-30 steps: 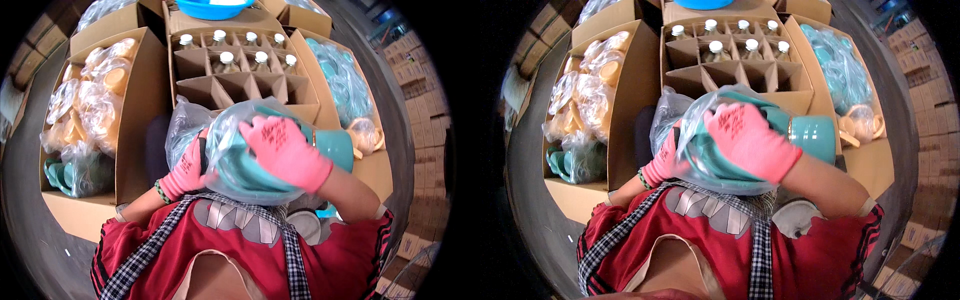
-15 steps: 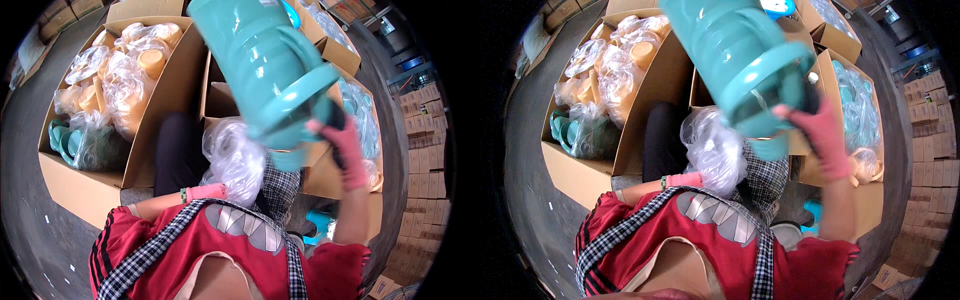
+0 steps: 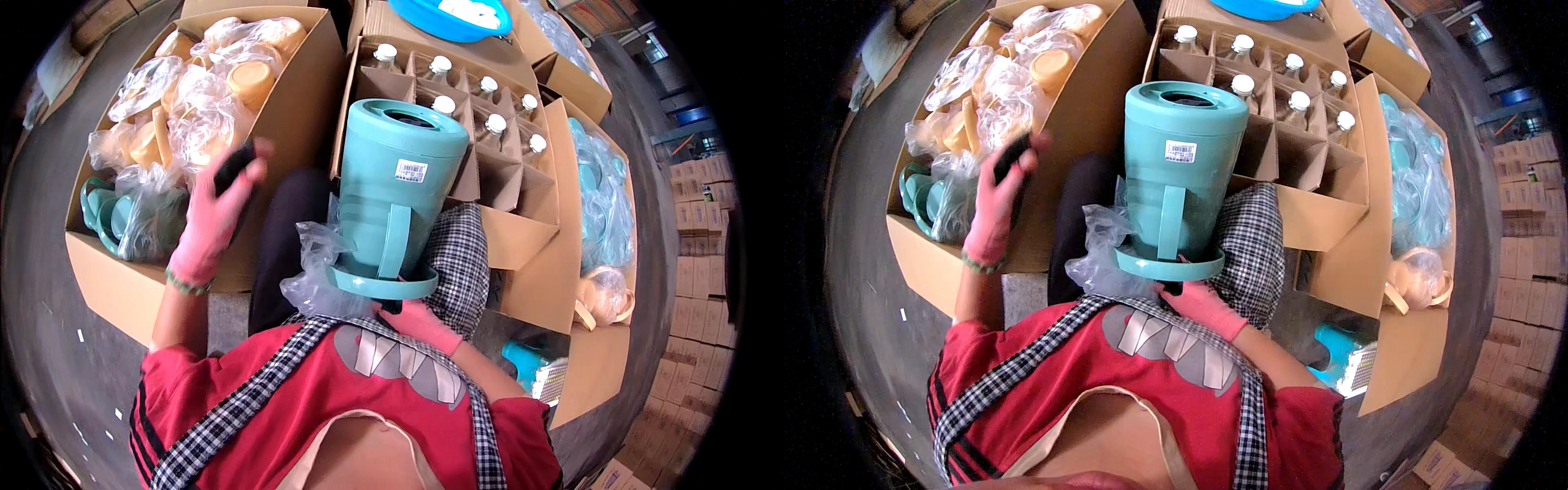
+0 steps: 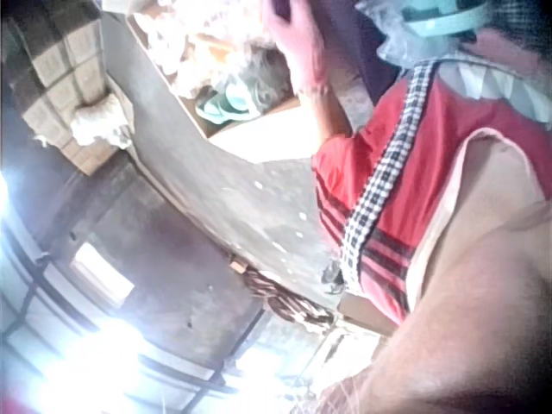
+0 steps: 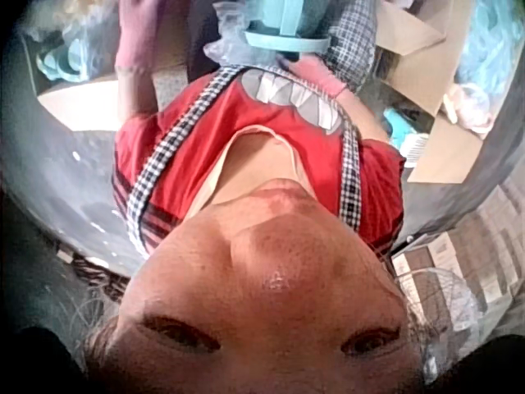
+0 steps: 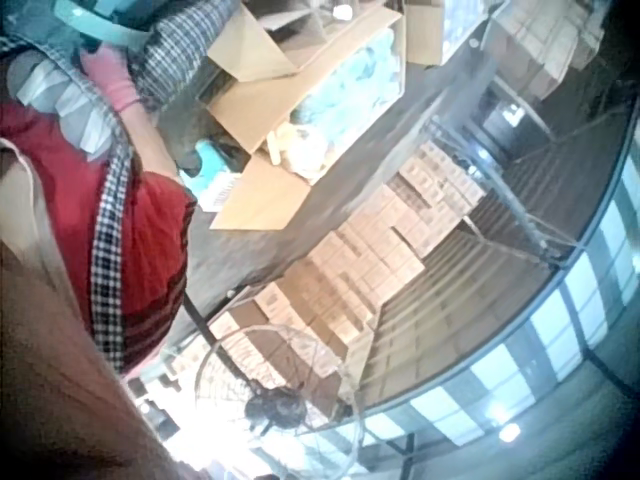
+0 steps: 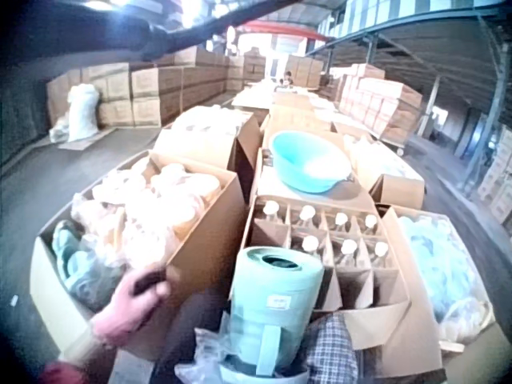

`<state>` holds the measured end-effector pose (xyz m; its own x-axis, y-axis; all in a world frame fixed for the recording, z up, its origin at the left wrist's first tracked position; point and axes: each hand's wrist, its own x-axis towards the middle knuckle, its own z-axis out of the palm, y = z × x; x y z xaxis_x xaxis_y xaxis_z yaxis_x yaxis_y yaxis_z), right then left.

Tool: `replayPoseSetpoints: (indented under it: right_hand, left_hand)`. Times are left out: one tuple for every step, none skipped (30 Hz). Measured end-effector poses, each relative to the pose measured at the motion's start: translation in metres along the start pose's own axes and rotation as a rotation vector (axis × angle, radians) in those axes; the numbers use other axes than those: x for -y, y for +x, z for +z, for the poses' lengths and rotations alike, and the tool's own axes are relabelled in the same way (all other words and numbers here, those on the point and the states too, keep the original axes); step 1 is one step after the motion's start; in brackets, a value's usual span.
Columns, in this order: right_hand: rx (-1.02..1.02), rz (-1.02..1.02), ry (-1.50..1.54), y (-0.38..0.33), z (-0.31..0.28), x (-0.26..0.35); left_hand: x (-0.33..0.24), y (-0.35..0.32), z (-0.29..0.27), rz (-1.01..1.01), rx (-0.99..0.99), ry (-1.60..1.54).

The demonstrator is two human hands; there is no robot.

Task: The person assembles plastic pitchers by inserting a glass inner jug into the plastic body and securing the lid. They then wrap each assembled unit in a clear plastic bag and place it into a cardboard box. The process is repeated for multiple beige and teal pitchers.

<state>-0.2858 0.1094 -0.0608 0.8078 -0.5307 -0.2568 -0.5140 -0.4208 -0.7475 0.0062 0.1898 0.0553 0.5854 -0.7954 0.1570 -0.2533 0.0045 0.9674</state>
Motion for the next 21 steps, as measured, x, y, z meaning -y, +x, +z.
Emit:
replayPoseSetpoints:
  right_hand:
    - [0.260, 0.169, -0.141, 0.001, -0.029, 0.026]
    - [0.390, 0.082, -0.123, 0.002, -0.053, 0.036]
    - [0.530, -0.021, -0.108, 0.007, -0.081, 0.045]
    - [0.629, 0.000, 0.039, 0.010, -0.120, 0.074]
    - [0.725, 0.030, 0.192, 0.014, -0.149, 0.088]
    - [0.444, -0.148, 0.516, 0.022, -0.161, 0.084]
    - [0.182, -0.326, 0.832, 0.038, -0.167, 0.087]
    - [-0.183, -0.318, 0.691, 0.058, -0.169, 0.081]
    - [-0.548, -0.315, 0.531, 0.080, -0.170, 0.078]
    - [-0.523, -0.267, 0.686, 0.111, -0.171, 0.039]
    - [-0.512, -0.204, 0.827, 0.133, -0.177, 0.001]
    - [-0.442, -0.073, 1.128, 0.145, -0.177, 0.011]
    - [0.102, -0.143, 1.296, 0.134, -0.174, 0.022]
    - [-0.067, -0.204, 1.179, 0.131, -0.160, 0.031]
    - [-0.230, -0.245, 1.050, 0.133, -0.142, 0.038]
    - [-0.393, -0.260, 0.914, 0.135, -0.125, 0.046]
    - [-0.498, -0.345, 0.544, 0.130, -0.108, 0.062]
    - [-0.573, -0.337, 0.435, 0.129, -0.108, 0.066]
    - [-0.647, -0.329, 0.325, 0.130, -0.108, 0.070]
    - [-0.720, -0.319, 0.216, 0.131, -0.107, 0.071]
    - [-0.615, -0.322, 0.487, 0.132, -0.110, 0.068]
  left_hand:
    - [0.003, 0.019, 0.009, 0.124, -0.061, -0.065]
    - [0.011, 0.041, 0.019, 0.114, -0.113, -0.158]
    - [0.024, 0.066, 0.023, 0.176, -0.109, -0.125]
    - [0.032, 0.087, 0.032, 0.144, -0.179, -0.102]
    - [0.022, 0.097, 0.048, 0.038, -0.170, -0.063]
    - [0.024, 0.108, 0.062, -0.004, -0.189, 0.037]
    - [0.072, 0.147, 0.064, 0.002, 0.068, -0.095]
    - [0.054, 0.128, 0.096, 0.256, 0.110, 0.112]
    - [0.028, 0.110, 0.114, 0.643, 0.068, 0.436]
    - [-0.001, 0.094, 0.130, 0.490, 0.110, 0.398]
    - [-0.046, 0.071, 0.135, 0.561, 0.275, 0.542]
    - [-0.048, 0.051, 0.136, 0.784, 0.148, 0.442]
    - [-0.043, 0.051, 0.132, 0.852, 0.095, 0.340]
    - [-0.042, 0.052, 0.131, 0.935, 0.051, 0.232]
    - [-0.033, 0.063, 0.125, 0.862, 0.080, 0.132]
    - [-0.012, 0.084, 0.111, 0.760, -0.083, 0.166]
    - [0.000, 0.107, 0.101, 0.656, -0.504, 0.177]
    - [0.003, 0.107, 0.098, 0.544, -0.212, 0.215]
    - [0.007, 0.105, 0.095, 0.424, 0.080, 0.247]
    - [0.008, 0.089, 0.108, 0.604, -0.038, 0.433]
    - [-0.024, 0.055, 0.112, 0.793, -0.154, 0.619]
